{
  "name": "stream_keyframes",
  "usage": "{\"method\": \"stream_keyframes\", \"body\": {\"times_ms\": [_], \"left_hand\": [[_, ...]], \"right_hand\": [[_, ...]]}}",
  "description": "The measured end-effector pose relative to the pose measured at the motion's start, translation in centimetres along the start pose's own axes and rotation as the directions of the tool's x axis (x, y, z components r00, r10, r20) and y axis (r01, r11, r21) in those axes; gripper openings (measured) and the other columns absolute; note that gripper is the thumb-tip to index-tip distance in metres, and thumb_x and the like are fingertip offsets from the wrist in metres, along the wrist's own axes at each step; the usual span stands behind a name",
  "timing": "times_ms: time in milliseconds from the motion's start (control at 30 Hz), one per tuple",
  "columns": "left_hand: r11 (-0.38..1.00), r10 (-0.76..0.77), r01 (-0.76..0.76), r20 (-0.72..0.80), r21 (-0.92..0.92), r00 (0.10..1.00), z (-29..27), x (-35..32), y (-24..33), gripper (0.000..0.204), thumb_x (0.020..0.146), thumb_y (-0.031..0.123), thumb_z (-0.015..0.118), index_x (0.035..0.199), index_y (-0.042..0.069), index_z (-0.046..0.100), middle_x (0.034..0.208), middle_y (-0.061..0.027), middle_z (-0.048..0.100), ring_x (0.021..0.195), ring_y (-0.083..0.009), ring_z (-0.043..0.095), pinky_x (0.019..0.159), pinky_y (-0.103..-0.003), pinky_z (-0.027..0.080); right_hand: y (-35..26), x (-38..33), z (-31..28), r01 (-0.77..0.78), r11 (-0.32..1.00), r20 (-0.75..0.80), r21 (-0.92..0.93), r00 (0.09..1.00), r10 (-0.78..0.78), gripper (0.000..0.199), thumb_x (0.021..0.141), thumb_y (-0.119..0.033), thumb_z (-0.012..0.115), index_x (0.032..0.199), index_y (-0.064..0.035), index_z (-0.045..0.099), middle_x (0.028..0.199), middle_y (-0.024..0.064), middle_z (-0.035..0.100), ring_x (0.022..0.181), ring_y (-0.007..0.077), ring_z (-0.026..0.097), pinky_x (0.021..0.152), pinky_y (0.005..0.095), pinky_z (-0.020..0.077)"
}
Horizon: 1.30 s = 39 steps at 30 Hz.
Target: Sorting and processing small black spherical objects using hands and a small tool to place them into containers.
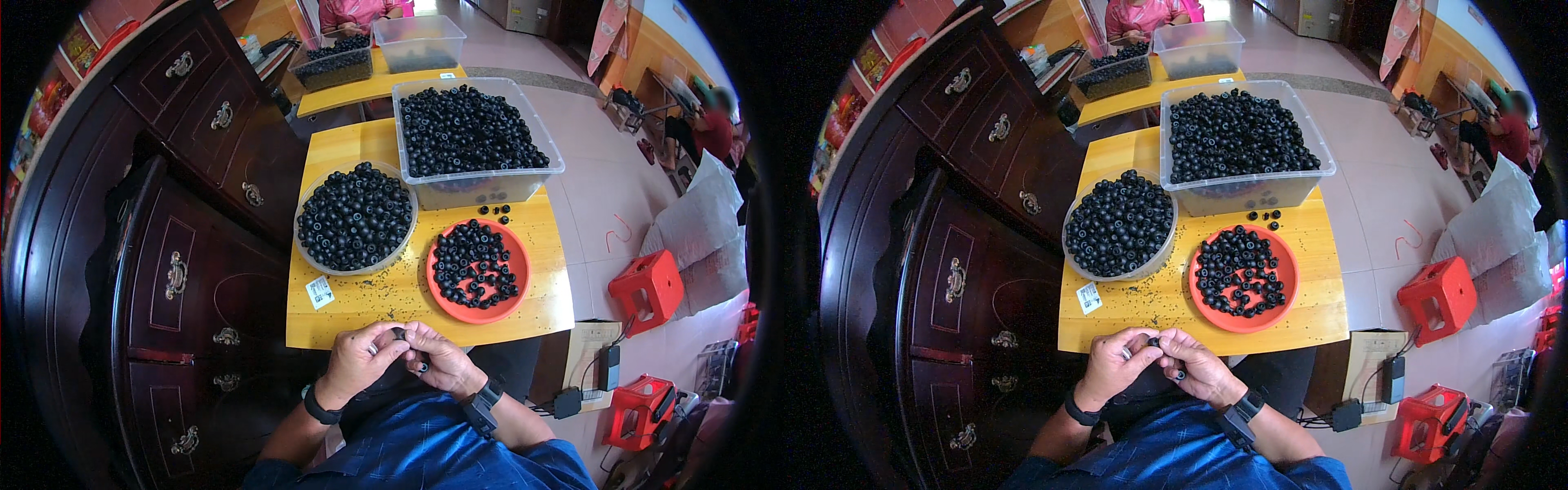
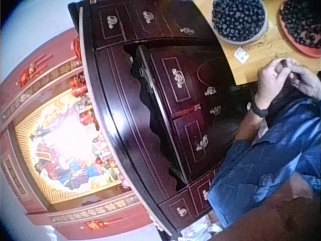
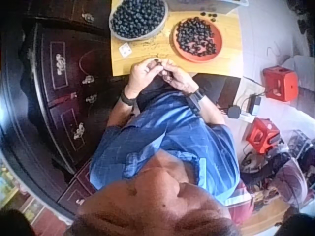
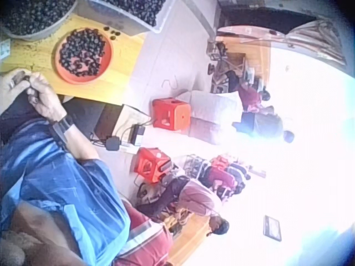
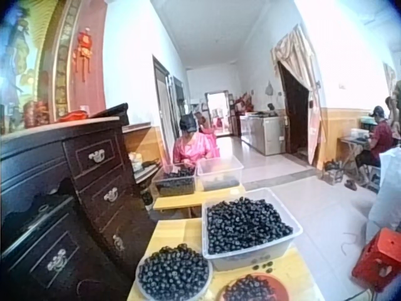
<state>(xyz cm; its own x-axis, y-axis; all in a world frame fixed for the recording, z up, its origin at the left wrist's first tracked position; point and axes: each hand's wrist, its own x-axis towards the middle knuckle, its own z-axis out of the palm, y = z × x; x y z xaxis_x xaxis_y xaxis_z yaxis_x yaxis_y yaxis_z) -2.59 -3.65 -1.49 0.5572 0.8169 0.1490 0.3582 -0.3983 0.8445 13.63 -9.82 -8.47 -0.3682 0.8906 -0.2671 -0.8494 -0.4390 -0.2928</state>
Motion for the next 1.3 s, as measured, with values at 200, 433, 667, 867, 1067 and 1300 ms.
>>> {"method": "stream_keyframes", "body": {"times_ms": [200,433,667,867,1067,1300], "left_hand": [[0.747,-0.265,0.320,0.180,-0.583,0.947,-0.1,0.1,0.4,0.016,0.094,0.011,0.067,0.107,0.000,0.067,0.072,0.0035,0.063,0.058,-0.0003,0.050,0.049,-0.017,0.037],[0.591,-0.294,0.434,0.320,-0.680,0.901,-0.4,-0.2,-2.0,0.019,0.097,0.012,0.062,0.112,0.000,0.065,0.082,-0.0002,0.066,0.053,-0.0014,0.044,0.048,-0.017,0.036],[0.797,-0.221,0.273,0.161,-0.539,0.962,-0.5,0.3,-1.6,0.018,0.097,0.010,0.063,0.111,-0.001,0.063,0.090,-0.0027,0.069,0.071,-0.0055,0.060,0.065,-0.020,0.049],[0.828,-0.238,0.327,0.243,-0.456,0.940,-0.6,0.5,-1.9,0.015,0.096,0.009,0.064,0.104,-0.003,0.064,0.091,-0.0052,0.070,0.084,-0.0102,0.067,0.077,-0.024,0.053],[0.771,-0.267,0.377,0.276,-0.514,0.923,-0.9,0.8,-0.6,0.012,0.095,0.009,0.061,0.104,0.001,0.064,0.084,0.0001,0.066,0.061,-0.0012,0.053,0.051,-0.017,0.041],[0.856,-0.223,0.275,0.167,-0.437,0.960,-1.2,0.4,-1.3,0.017,0.092,0.012,0.066,0.106,0.002,0.064,0.075,0.0035,0.061,0.057,-0.0021,0.049,0.050,-0.019,0.038]], "right_hand": [[0.4,0.0,0.0,0.030,0.999,0.021,0.028,0.999,-0.031,0.010,0.100,-0.021,0.060,0.103,-0.0112,0.061,0.089,-0.0042,0.063,0.073,0.0038,0.056,0.060,0.0176,0.0427],[0.2,-0.1,0.1,0.031,0.996,0.054,0.088,0.998,-0.036,0.011,0.099,-0.021,0.061,0.103,-0.0100,0.061,0.094,-0.0001,0.064,0.071,0.0054,0.051,0.059,0.0185,0.0412],[-0.4,-0.1,0.5,0.068,0.993,0.029,0.091,0.997,-0.071,0.013,0.098,-0.021,0.062,0.102,-0.0095,0.060,0.094,0.0002,0.064,0.071,0.0051,0.051,0.059,0.0186,0.0414],[-0.2,0.0,0.1,0.059,0.998,0.050,0.006,0.997,-0.059,0.015,0.097,-0.023,0.064,0.102,-0.0093,0.060,0.092,-0.0005,0.064,0.070,0.0041,0.051,0.059,0.0166,0.0409],[0.3,-0.4,0.3,0.036,0.998,0.027,0.059,0.999,-0.038,0.015,0.097,-0.022,0.065,0.102,-0.0095,0.061,0.092,-0.0003,0.064,0.069,0.0047,0.051,0.058,0.0176,0.0409],[-0.5,-0.4,0.5,0.091,0.993,0.099,0.069,0.990,-0.097,0.015,0.096,-0.023,0.065,0.101,-0.0089,0.061,0.094,0.0003,0.065,0.069,0.0051,0.050,0.057,0.0177,0.0406]]}}
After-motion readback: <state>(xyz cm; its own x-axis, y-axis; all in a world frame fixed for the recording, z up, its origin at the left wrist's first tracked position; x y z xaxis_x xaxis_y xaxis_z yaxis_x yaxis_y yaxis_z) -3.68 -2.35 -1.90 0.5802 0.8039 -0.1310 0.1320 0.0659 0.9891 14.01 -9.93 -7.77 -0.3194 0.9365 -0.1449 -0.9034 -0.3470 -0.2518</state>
